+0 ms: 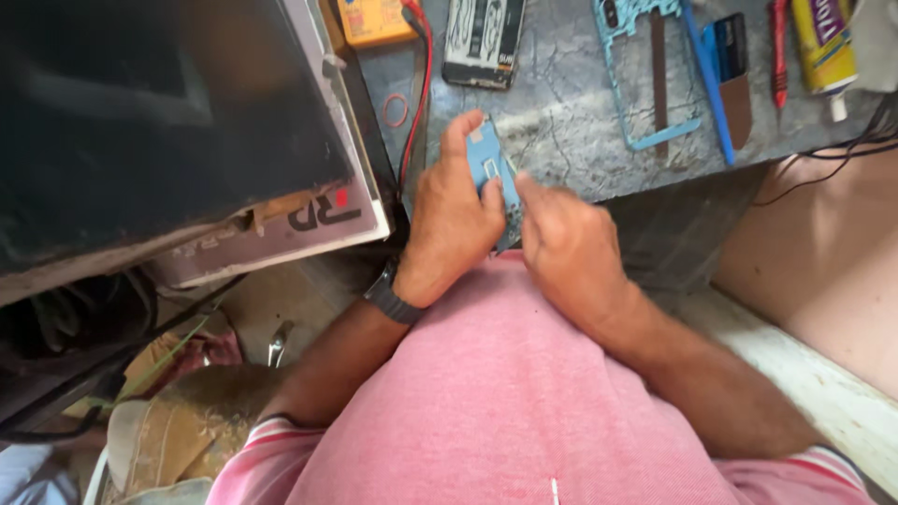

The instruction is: The person uses a thin metal tool to scrape and clean the edges of a mobile phone chassis while holding it by hand on a repair bench.

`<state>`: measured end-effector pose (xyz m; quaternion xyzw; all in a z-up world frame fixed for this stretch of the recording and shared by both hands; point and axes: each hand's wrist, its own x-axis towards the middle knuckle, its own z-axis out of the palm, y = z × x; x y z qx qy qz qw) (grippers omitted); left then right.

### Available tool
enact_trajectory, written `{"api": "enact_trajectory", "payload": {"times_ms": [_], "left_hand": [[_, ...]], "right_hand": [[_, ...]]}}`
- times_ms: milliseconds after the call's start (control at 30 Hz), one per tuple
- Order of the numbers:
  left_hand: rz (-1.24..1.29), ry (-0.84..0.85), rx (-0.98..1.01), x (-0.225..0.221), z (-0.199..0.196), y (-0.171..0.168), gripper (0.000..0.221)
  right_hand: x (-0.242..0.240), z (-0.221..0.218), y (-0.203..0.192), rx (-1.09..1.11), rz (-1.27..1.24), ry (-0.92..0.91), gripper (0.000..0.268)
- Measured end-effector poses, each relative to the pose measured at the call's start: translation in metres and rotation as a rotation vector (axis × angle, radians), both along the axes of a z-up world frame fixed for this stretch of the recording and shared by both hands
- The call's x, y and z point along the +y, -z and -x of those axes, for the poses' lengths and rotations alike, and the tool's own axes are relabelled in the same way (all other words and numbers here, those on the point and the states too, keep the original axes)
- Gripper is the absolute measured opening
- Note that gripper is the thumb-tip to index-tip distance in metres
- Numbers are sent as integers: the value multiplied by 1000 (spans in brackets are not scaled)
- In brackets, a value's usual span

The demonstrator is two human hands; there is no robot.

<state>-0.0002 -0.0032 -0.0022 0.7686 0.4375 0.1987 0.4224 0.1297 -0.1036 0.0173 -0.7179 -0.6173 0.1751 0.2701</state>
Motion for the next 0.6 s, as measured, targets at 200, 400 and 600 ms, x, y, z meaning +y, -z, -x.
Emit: {"api": "enact_trajectory", "payload": {"times_ms": [200,400,600], "left_hand": [[15,-7,-5,0,-1,-2,71],[-1,21,2,2,2,-3,68],[-6,9,6,1,1,-2,69]], "right_hand": [[6,-2,8,18,-35,-10,33],[17,0,15,58,-13,31,29],[8,-1,10,36,-16,-4,30]]}}
